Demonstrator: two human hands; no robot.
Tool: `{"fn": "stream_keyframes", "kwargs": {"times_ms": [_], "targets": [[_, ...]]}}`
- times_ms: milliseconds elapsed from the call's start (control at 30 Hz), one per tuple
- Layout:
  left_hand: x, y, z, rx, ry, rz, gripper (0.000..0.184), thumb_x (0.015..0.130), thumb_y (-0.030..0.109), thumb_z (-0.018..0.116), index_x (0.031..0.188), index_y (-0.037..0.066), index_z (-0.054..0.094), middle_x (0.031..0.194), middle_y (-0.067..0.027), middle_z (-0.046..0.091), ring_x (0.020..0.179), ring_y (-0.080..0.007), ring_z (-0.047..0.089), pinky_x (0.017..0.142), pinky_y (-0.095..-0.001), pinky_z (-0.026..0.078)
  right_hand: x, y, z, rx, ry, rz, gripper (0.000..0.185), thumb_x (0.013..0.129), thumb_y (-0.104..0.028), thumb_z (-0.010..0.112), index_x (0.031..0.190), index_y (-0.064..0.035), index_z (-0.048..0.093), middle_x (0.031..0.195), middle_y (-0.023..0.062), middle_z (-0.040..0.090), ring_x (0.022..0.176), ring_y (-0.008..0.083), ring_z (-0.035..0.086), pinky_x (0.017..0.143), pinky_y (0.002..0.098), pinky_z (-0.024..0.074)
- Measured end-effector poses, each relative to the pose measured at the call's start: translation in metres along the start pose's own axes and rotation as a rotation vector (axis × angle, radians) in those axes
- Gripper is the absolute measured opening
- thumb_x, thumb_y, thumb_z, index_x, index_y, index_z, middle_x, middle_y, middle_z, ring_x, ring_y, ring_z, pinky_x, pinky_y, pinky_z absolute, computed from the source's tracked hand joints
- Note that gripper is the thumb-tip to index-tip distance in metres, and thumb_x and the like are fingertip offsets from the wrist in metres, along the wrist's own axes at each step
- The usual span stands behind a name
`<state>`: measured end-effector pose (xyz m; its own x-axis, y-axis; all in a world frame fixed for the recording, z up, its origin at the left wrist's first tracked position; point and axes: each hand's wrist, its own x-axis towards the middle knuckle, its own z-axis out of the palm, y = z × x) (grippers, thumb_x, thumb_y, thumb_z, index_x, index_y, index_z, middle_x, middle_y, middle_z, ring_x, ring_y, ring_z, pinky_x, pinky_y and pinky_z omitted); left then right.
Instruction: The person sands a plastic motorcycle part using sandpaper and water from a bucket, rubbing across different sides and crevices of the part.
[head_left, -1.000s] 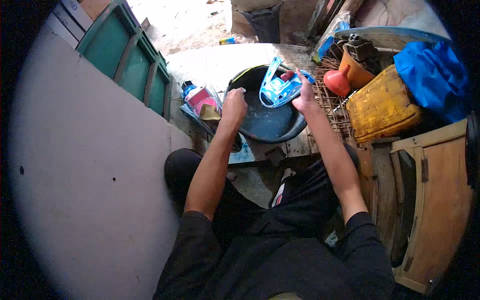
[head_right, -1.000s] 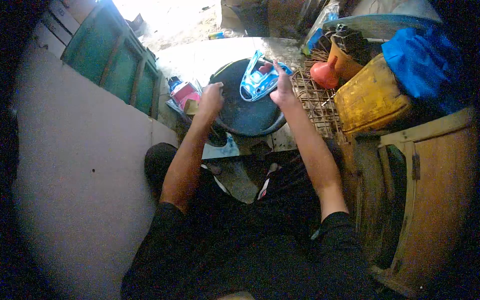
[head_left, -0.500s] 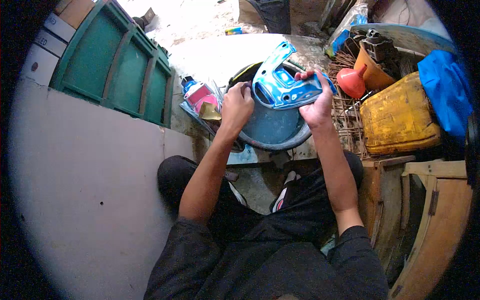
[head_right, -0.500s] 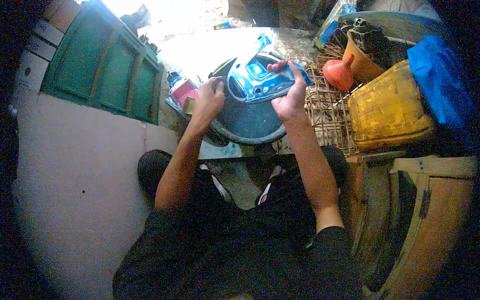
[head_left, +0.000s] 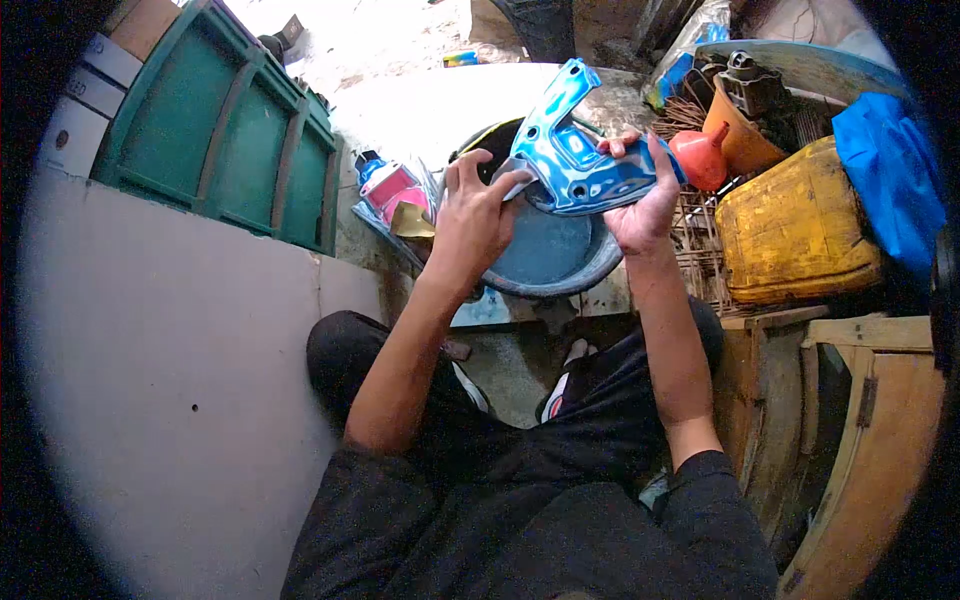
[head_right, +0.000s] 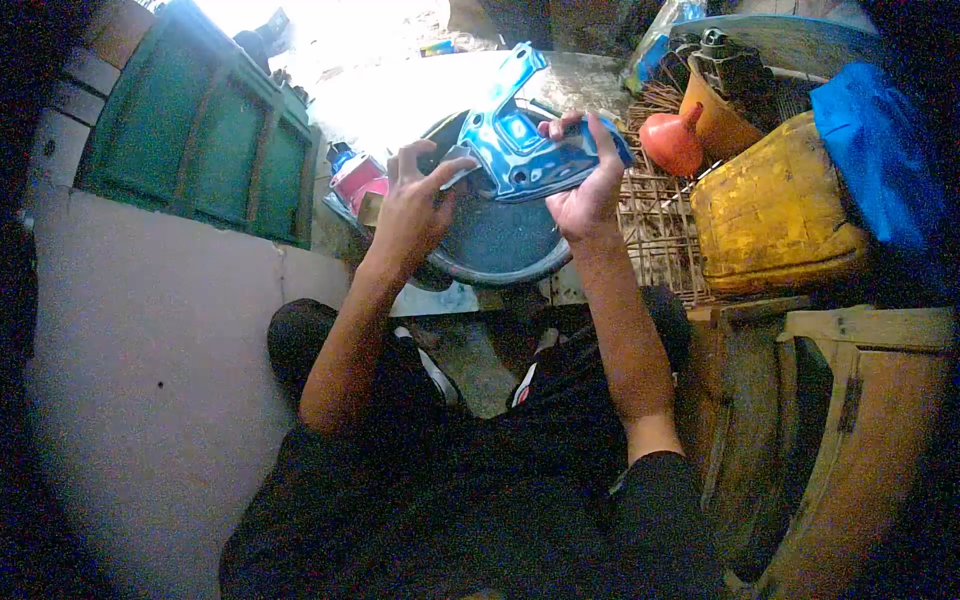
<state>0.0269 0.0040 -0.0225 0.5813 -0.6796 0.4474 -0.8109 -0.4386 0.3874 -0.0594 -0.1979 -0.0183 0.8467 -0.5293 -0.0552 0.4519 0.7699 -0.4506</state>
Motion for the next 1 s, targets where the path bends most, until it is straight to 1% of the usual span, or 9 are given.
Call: {"fn": "stream_keyframes", "kwargs": {"times_ms": [67,133,267,300,433,533,833,933,1000], "targets": [[0.0,-0.005,0.007,0.003,-0.025,0.014,0.032,0.086,0.012,0.065,0.118,0.012,0.063,0.134,-0.0257,0.04,0.099,-0.0417,0.059,0.089,-0.045,0.05,-0.002,-0.002,0.004,-0.02,-0.024,-0.006,0.026,0.096,-0.029,0.055,0.091,-0.0038,0.058,0.084,0.0102,0.059,0.099,0.0282,0.057,0.098,0.0398,0.0419],[0.001,-0.004,0.01,-0.348,-0.059,-0.114,0.033,0.089,0.014,0.064,0.122,0.013,0.06,0.131,-0.0251,0.043,0.101,-0.0435,0.058,0.091,-0.0462,0.048,-0.005,-0.004,0.006,-0.059,-0.068,-0.045,0.027,0.097,-0.031,0.055,0.091,-0.004,0.058,0.085,0.0099,0.059,0.1,0.0281,0.057,0.099,0.0399,0.0412],[0.003,-0.002,0.01,-0.479,-0.167,-0.186,0.035,0.09,0.011,0.062,0.124,0.012,0.057,0.111,-0.0241,0.056,0.1,-0.0413,0.059,0.087,-0.0467,0.048,-0.006,-0.006,0.004,-0.138,-0.072,-0.071,0.027,0.097,-0.031,0.053,0.092,-0.005,0.059,0.084,0.0093,0.059,0.099,0.0277,0.057,0.097,0.0398,0.0417],[0.004,0.0,0.012,-0.466,-0.096,-0.132,0.03,0.089,0.009,0.062,0.119,0.009,0.062,0.103,-0.0224,0.058,0.098,-0.0387,0.06,0.084,-0.0455,0.049,-0.009,-0.007,0.007,-0.128,-0.076,-0.074,0.027,0.098,-0.031,0.053,0.092,-0.005,0.06,0.083,0.009,0.06,0.098,0.0277,0.058,0.096,0.0399,0.0423],[0.006,-0.005,0.01,-0.47,-0.082,-0.055,0.021,0.087,0.005,0.063,0.108,0.004,0.068,0.1,-0.0198,0.056,0.095,-0.0361,0.061,0.084,-0.042,0.05,-0.017,-0.011,0.008,-0.157,-0.082,-0.091,0.027,0.098,-0.031,0.053,0.092,-0.0051,0.06,0.084,0.0089,0.06,0.097,0.0271,0.058,0.096,0.04,0.0424],[0.007,-0.004,0.006,-0.51,-0.121,0.031,0.026,0.085,0.003,0.065,0.11,0.004,0.067,0.101,-0.0188,0.056,0.096,-0.036,0.061,0.085,-0.0426,0.05,-0.026,-0.016,0.009,-0.195,-0.084,-0.124,0.028,0.098,-0.031,0.053,0.092,-0.005,0.06,0.084,0.0088,0.06,0.097,0.0269,0.058,0.096,0.0404,0.0425],[-0.006,-0.004,0.012,-0.411,-0.206,0.053,0.021,0.088,0.015,0.062,0.107,0.011,0.071,0.096,-0.0167,0.06,0.089,-0.0361,0.062,0.08,-0.043,0.051,-0.025,-0.011,0.008,-0.218,-0.107,-0.142,0.027,0.096,-0.029,0.055,0.091,-0.0036,0.059,0.081,0.0084,0.058,0.086,0.0242,0.057,0.087,0.0353,0.0443],[-0.004,-0.004,0.005,-0.221,-0.234,-0.089,0.025,0.089,0.016,0.061,0.113,0.017,0.07,0.093,-0.014,0.06,0.09,-0.0345,0.063,0.079,-0.0439,0.051,-0.023,-0.008,0.009,-0.198,-0.11,-0.149,0.026,0.097,-0.028,0.054,0.09,-0.003,0.059,0.078,0.0085,0.057,0.083,0.0241,0.055,0.086,0.0347,0.0443],[-0.011,-0.002,0.013,-0.239,-0.254,-0.021,0.026,0.09,0.017,0.06,0.114,0.019,0.069,0.092,-0.0134,0.06,0.09,-0.034,0.063,0.078,-0.0441,0.052,-0.016,-0.009,0.003,-0.196,-0.129,-0.143,0.026,0.096,-0.028,0.055,0.091,-0.0028,0.058,0.078,0.0087,0.057,0.083,0.0243,0.055,0.086,0.0348,0.0444]]}}
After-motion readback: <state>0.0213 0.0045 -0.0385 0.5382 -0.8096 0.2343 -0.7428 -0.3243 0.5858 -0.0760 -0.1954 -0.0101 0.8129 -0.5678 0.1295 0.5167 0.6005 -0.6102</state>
